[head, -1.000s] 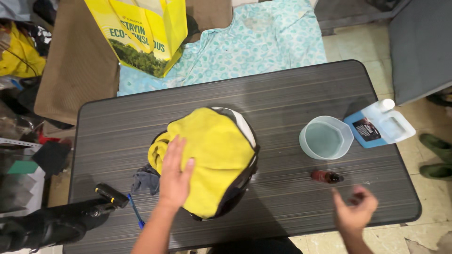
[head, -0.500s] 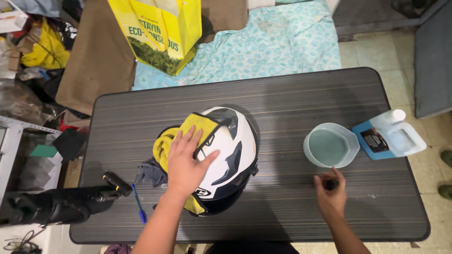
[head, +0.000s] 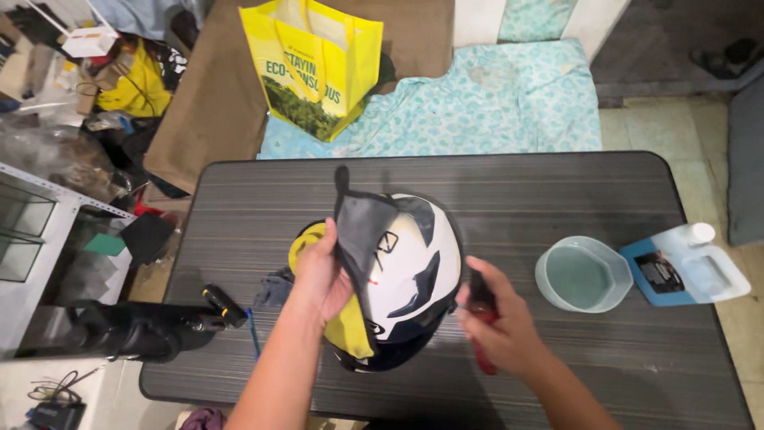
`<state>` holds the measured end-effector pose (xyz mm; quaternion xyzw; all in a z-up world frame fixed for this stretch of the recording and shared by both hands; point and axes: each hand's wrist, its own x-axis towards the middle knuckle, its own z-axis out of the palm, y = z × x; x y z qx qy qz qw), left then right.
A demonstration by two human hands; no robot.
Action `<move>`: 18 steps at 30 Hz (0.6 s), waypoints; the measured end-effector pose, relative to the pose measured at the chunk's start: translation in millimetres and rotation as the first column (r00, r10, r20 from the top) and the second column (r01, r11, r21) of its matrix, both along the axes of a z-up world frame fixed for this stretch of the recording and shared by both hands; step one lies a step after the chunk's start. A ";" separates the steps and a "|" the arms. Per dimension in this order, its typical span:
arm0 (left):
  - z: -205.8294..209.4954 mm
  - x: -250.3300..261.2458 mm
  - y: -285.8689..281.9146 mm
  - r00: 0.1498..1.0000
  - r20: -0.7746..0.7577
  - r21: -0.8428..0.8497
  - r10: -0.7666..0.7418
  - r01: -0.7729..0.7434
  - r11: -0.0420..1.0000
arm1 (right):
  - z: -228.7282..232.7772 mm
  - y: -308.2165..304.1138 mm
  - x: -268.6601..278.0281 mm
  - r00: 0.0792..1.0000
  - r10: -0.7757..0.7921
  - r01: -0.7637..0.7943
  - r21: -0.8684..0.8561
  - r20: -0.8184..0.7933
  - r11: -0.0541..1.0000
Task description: The person cleans a black and white motorcycle helmet placed on a table. They spray a liquid from a small bottle onto the helmet and wipe it with a yellow cloth, rotating the helmet to clean different sides.
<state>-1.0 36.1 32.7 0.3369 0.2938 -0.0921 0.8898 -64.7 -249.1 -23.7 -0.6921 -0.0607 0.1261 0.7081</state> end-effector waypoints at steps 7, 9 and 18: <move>-18.5 -13.3 -6.6 0.943 0.292 0.057 -0.162 0.152 0.987 | 59.3 60.1 29.4 0.970 0.076 0.012 -0.357 0.232 0.934; -15.4 -14.8 -4.4 0.952 0.276 -0.007 -0.132 0.139 0.990 | 72.0 72.0 36.1 0.967 0.063 0.042 -0.400 0.246 0.915; -2.6 -10.0 7.1 0.949 0.315 -0.116 0.029 0.008 0.993 | 90.8 108.4 58.1 0.906 0.154 0.066 -0.493 0.393 0.867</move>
